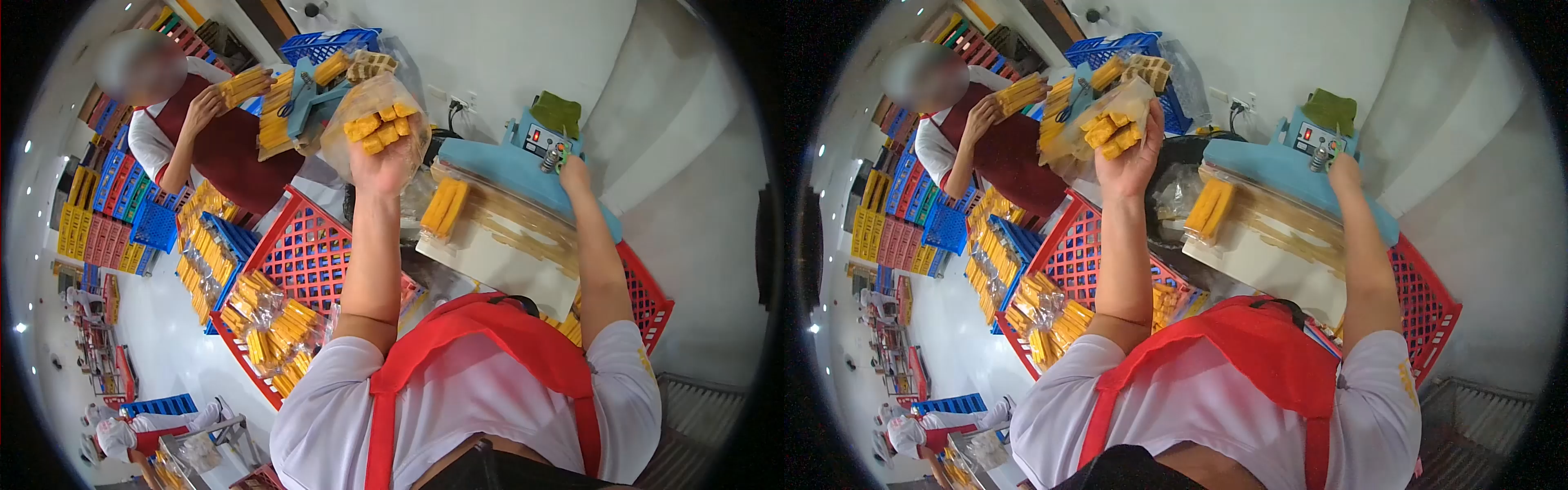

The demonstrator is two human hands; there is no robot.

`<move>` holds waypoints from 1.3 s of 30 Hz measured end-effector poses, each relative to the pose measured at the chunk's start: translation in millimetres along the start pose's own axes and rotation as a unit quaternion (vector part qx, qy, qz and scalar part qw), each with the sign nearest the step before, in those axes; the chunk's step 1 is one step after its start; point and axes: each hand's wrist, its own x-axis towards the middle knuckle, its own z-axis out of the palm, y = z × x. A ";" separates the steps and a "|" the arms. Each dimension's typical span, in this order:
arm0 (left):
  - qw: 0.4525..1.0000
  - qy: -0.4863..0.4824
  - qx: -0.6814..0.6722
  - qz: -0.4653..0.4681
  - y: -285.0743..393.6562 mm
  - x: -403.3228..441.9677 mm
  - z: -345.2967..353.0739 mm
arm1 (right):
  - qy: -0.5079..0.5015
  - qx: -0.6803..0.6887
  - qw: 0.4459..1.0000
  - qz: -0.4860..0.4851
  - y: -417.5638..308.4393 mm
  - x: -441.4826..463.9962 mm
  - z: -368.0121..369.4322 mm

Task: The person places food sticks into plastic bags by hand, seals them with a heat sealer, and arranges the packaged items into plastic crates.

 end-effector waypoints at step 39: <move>0.908 0.294 0.276 -0.116 -32.2 -86.0 -99.1 | -0.533 0.543 0.647 -0.045 -174.1 -146.6 11.7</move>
